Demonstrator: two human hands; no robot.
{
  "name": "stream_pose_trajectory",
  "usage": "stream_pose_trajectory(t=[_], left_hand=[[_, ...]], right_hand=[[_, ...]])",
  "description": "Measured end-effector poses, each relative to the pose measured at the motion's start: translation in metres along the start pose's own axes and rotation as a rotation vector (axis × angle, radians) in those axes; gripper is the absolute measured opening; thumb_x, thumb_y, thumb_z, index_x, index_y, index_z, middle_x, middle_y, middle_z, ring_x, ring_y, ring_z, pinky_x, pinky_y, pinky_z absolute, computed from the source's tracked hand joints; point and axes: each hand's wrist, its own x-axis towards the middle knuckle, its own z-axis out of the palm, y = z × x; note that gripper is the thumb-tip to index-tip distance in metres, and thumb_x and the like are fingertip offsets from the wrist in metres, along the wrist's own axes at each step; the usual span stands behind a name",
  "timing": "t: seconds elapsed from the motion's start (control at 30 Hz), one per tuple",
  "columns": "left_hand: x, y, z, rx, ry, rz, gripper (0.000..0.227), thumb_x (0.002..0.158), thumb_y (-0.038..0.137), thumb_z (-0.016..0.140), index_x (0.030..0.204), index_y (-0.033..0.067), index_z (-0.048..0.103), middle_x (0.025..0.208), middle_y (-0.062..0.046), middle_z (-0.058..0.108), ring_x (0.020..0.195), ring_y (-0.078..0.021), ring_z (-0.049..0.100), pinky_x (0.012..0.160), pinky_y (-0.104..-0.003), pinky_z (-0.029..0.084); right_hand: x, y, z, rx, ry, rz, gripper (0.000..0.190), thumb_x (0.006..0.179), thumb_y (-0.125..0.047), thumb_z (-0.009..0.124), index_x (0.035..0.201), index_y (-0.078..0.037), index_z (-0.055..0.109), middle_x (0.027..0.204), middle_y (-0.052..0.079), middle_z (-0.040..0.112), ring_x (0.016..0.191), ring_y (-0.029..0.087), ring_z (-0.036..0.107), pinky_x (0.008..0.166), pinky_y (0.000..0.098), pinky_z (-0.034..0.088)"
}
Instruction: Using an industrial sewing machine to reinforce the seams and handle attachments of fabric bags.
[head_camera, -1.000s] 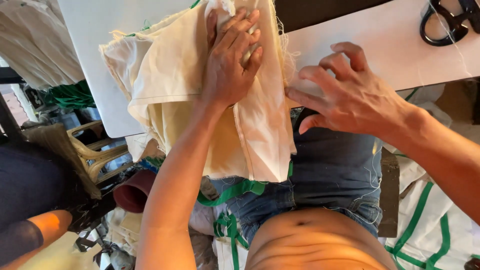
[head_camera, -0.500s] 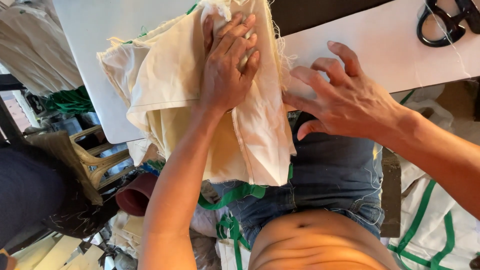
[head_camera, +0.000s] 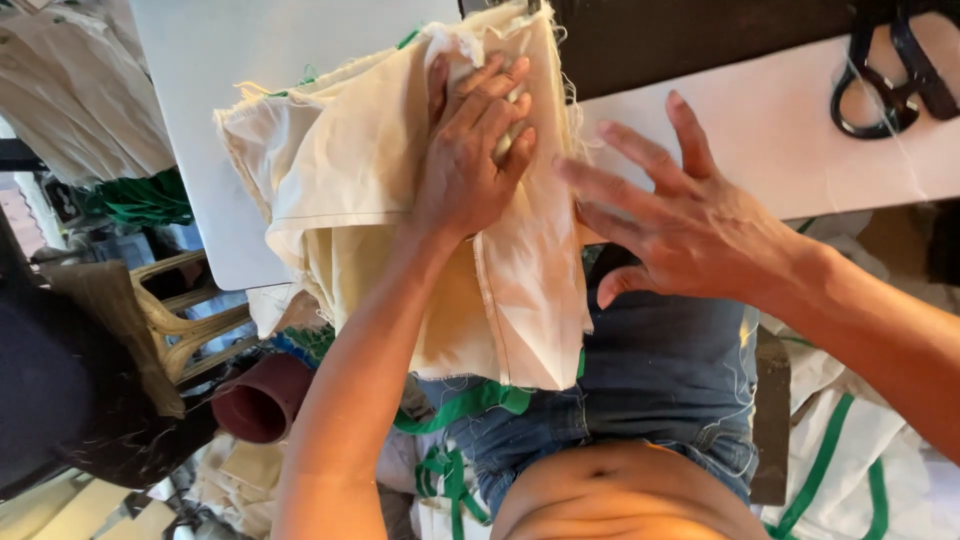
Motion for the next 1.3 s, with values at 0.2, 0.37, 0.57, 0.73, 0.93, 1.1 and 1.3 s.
stream_pose_trajectory(t=[0.2, 0.37, 0.57, 0.73, 0.93, 1.1, 1.3], left_hand=[[0.005, 0.009, -0.009, 0.076, -0.013, -0.018, 0.011, 0.097, 0.007, 0.066, 0.106, 0.0022, 0.068, 0.145, -0.012, 0.057, 0.134, -0.0349, 0.057, 0.126, -0.058, 0.019], [0.015, 0.001, -0.013, 0.304, -0.176, -0.045, 0.029, 0.093, 0.033, 0.063, 0.115, 0.0147, 0.066, 0.153, -0.006, 0.050, 0.121, -0.0307, 0.054, 0.105, -0.054, 0.029], [0.016, 0.000, -0.013, 0.215, -0.200, -0.086, 0.043, 0.093, 0.032, 0.061, 0.128, 0.0077, 0.059, 0.151, -0.006, 0.052, 0.130, -0.0304, 0.047, 0.109, -0.055, 0.023], [0.014, 0.004, -0.009, 0.163, -0.139, -0.184, 0.042, 0.082, 0.030, 0.068, 0.119, 0.0164, 0.058, 0.154, -0.001, 0.052, 0.135, -0.0311, 0.050, 0.116, -0.056, 0.024], [0.019, 0.000, -0.015, 0.095, -0.105, -0.129, 0.033, 0.088, 0.025, 0.062, 0.118, 0.0108, 0.061, 0.152, -0.009, 0.054, 0.128, -0.0390, 0.056, 0.116, -0.059, 0.028], [0.030, -0.020, -0.015, 0.113, -0.165, -0.118, 0.031, 0.091, 0.033, 0.063, 0.115, 0.0141, 0.064, 0.152, -0.006, 0.052, 0.125, -0.0353, 0.054, 0.113, -0.058, 0.027], [0.051, -0.040, -0.015, 0.126, -0.161, -0.069, 0.036, 0.088, 0.035, 0.072, 0.118, 0.0157, 0.066, 0.151, -0.005, 0.052, 0.125, -0.0350, 0.052, 0.116, -0.056, 0.024]], right_hand=[[0.002, 0.003, 0.000, -0.076, -0.130, -0.070, 0.091, 0.090, -0.087, 0.041, 0.138, -0.016, 0.070, 0.158, -0.002, 0.057, 0.152, 0.035, 0.037, 0.123, 0.0699, 0.012], [0.010, 0.003, 0.000, -0.106, -0.182, -0.132, 0.097, 0.089, -0.087, 0.044, 0.144, -0.010, 0.064, 0.152, 0.003, 0.058, 0.149, 0.029, 0.047, 0.126, 0.0669, 0.013], [0.023, 0.014, 0.000, 0.099, -0.156, -0.188, 0.085, 0.093, -0.077, 0.046, 0.127, -0.003, 0.071, 0.140, 0.012, 0.066, 0.152, 0.028, 0.041, 0.128, 0.0586, 0.018], [0.026, 0.017, 0.000, 0.124, -0.171, -0.202, 0.089, 0.094, -0.077, 0.042, 0.123, 0.002, 0.070, 0.142, 0.014, 0.064, 0.145, 0.029, 0.052, 0.125, 0.0627, 0.023], [0.027, 0.023, 0.005, 0.232, -0.178, -0.174, 0.077, 0.095, -0.075, 0.046, 0.114, -0.005, 0.074, 0.142, 0.014, 0.064, 0.144, 0.028, 0.049, 0.123, 0.0636, 0.021], [0.037, 0.040, 0.017, 0.290, -0.154, -0.167, 0.071, 0.095, -0.073, 0.053, 0.114, -0.006, 0.070, 0.141, 0.013, 0.064, 0.140, 0.027, 0.053, 0.121, 0.0644, 0.022], [0.053, 0.053, 0.013, 0.171, -0.123, -0.168, 0.076, 0.098, -0.071, 0.043, 0.116, -0.003, 0.073, 0.138, 0.011, 0.066, 0.138, 0.025, 0.056, 0.122, 0.0644, 0.026]])
